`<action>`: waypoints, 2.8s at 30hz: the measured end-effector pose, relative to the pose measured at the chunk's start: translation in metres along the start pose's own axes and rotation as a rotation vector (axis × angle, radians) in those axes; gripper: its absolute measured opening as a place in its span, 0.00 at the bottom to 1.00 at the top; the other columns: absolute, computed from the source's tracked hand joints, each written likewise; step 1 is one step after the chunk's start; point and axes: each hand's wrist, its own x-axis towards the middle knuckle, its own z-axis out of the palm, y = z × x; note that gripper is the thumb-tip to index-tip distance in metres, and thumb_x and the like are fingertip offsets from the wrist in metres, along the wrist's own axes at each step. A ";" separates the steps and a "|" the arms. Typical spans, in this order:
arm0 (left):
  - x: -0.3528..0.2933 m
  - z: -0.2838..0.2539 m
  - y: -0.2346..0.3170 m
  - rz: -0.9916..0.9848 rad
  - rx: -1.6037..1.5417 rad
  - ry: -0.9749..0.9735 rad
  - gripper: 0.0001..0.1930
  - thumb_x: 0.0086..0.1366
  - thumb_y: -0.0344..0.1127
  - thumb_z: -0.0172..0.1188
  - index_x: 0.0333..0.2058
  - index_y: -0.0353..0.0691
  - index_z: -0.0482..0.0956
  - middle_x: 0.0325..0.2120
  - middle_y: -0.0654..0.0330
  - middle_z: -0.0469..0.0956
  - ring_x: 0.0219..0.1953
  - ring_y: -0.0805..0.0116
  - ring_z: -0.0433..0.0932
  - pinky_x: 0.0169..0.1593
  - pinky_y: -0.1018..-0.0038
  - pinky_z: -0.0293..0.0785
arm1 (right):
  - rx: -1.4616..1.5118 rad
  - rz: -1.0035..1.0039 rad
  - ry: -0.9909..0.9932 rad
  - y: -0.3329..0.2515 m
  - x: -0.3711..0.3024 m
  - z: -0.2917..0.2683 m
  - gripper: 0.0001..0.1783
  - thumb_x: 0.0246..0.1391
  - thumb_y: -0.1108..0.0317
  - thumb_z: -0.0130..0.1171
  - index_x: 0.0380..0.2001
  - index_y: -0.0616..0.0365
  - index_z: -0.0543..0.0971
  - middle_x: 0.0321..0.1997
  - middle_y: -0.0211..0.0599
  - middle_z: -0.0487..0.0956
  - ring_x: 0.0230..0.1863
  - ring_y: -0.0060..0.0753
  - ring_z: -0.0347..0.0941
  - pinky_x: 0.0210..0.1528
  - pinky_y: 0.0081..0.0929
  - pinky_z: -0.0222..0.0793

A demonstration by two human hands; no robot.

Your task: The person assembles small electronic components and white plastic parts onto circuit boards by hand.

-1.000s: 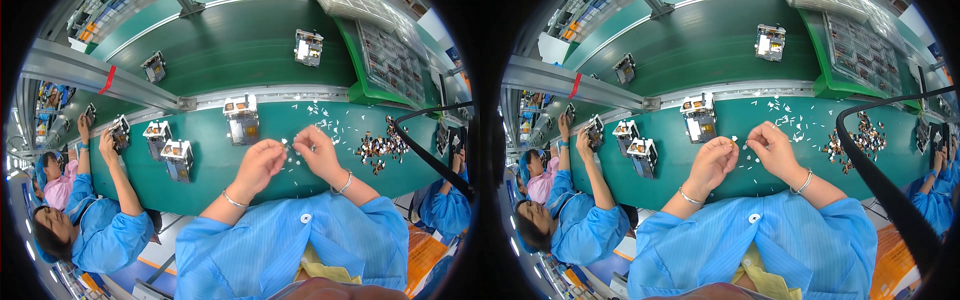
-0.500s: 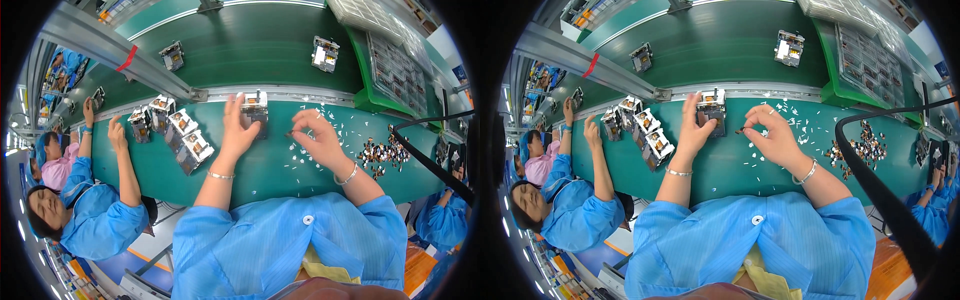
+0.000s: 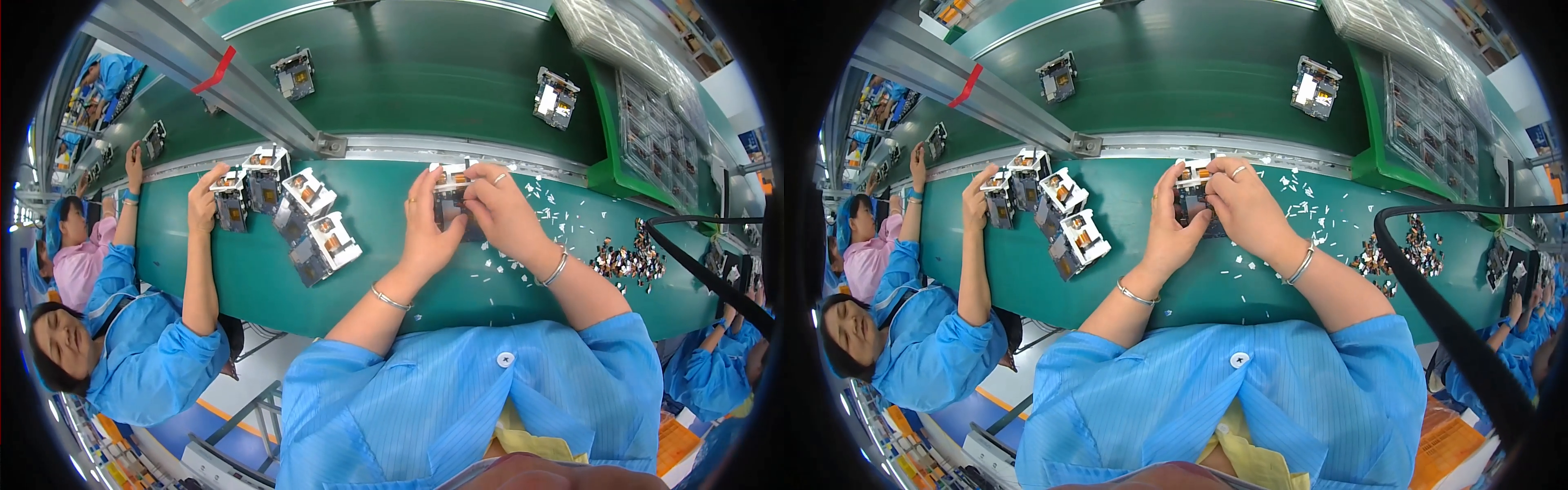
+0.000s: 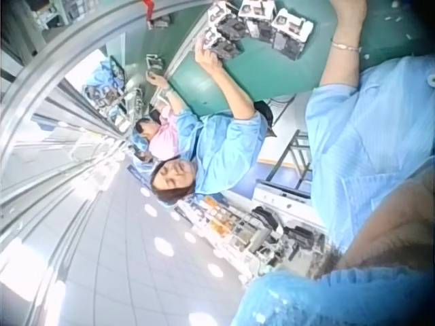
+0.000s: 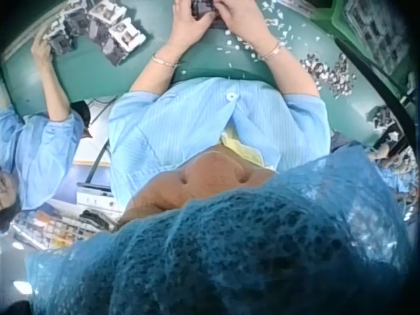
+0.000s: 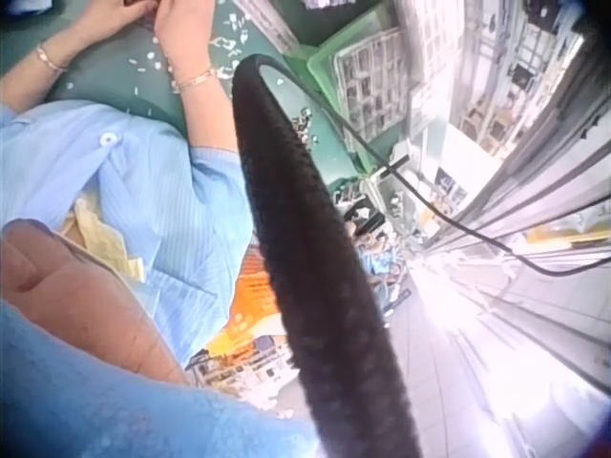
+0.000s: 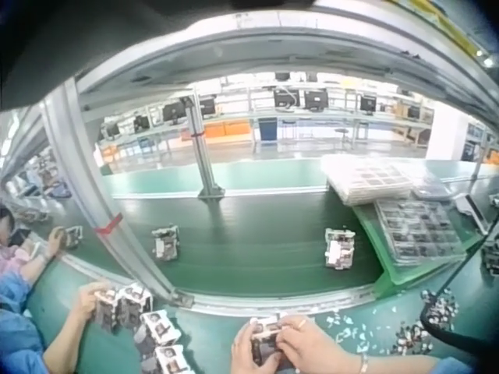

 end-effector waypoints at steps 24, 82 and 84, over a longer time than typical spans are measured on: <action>0.016 -0.001 -0.002 -0.175 -0.264 0.063 0.18 0.55 0.20 0.61 0.44 0.42 0.75 0.52 0.57 0.65 0.41 0.71 0.73 0.40 0.78 0.75 | 0.131 0.091 0.109 0.013 -0.011 0.019 0.13 0.50 0.85 0.58 0.40 0.61 0.74 0.59 0.45 0.66 0.51 0.43 0.73 0.49 0.30 0.74; -0.024 0.021 0.046 0.425 0.511 -0.024 0.20 0.55 0.29 0.63 0.49 0.41 0.77 0.65 0.45 0.56 0.62 0.44 0.55 0.65 0.55 0.49 | -0.701 0.859 0.355 0.089 -0.165 -0.129 0.08 0.47 0.63 0.66 0.28 0.55 0.80 0.35 0.37 0.78 0.44 0.47 0.70 0.42 0.44 0.66; -0.026 0.021 0.052 0.445 0.491 -0.040 0.18 0.55 0.27 0.63 0.46 0.41 0.79 0.64 0.46 0.60 0.61 0.47 0.57 0.64 0.57 0.50 | -0.726 0.816 0.264 0.091 -0.159 -0.127 0.08 0.47 0.64 0.67 0.27 0.54 0.80 0.35 0.36 0.78 0.44 0.45 0.71 0.40 0.45 0.63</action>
